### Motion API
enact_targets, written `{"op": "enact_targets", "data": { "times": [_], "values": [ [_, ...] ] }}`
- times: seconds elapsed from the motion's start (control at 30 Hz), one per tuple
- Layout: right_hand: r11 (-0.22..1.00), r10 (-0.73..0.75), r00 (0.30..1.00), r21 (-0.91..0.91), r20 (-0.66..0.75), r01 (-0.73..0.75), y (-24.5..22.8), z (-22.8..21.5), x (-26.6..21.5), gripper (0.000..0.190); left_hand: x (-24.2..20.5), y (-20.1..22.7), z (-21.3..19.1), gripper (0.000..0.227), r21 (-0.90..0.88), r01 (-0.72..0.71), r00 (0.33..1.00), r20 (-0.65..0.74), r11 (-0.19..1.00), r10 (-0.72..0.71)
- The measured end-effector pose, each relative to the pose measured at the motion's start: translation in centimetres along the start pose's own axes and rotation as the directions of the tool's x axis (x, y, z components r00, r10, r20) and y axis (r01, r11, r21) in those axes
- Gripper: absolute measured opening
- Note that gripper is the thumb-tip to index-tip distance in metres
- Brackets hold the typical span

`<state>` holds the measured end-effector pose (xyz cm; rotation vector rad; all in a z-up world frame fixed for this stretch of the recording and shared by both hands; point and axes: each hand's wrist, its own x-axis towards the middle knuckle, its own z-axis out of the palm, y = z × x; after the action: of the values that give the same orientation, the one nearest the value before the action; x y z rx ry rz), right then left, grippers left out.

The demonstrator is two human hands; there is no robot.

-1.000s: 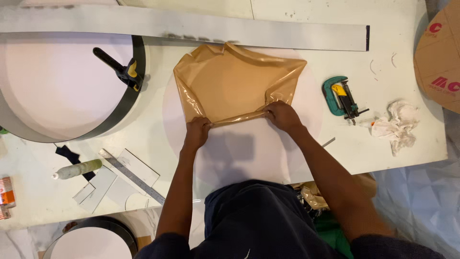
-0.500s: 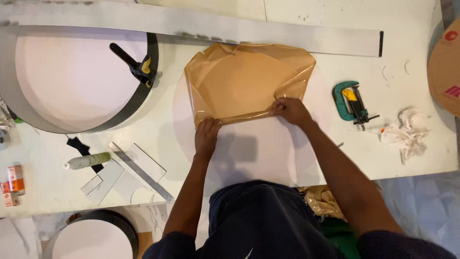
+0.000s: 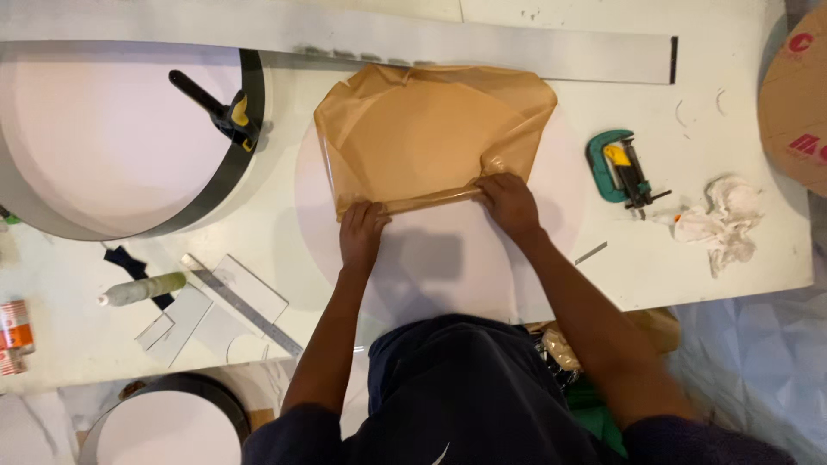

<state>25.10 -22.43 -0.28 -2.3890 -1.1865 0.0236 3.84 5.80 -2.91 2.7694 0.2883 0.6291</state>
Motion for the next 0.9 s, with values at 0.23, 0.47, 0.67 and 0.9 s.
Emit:
{"op": "enact_targets", "data": {
  "times": [0.23, 0.47, 0.67, 0.9],
  "values": [
    [0.999, 0.034, 0.992, 0.016, 0.119, -0.036, 0.1, -0.9, 1.1, 0.032, 0.0, -0.8, 1.6, 0.019, 0.046, 0.043, 0.996, 0.076, 0.998, -0.046],
    [0.936, 0.205, 0.860, 0.165, 0.467, -0.312, 0.3, -2.4, 2.6, 0.026, 2.0, 0.0, -0.6, 0.017, 0.053, 0.148, 0.910, 0.385, 0.988, -0.157],
    [0.894, 0.299, 0.700, 0.066, 0.649, -0.443, 0.2, -3.2, 4.0, 0.025, 2.1, -1.2, 0.0, 0.020, 0.015, 0.243, 0.817, 0.535, 0.970, -0.213],
    [0.941, 0.217, 0.933, 0.195, 0.286, -0.278, -1.6, -3.3, 0.0, 0.021, 3.5, -2.2, 0.4, 0.028, -0.085, 0.352, 0.716, 0.666, 0.932, -0.210]
  ]
}}
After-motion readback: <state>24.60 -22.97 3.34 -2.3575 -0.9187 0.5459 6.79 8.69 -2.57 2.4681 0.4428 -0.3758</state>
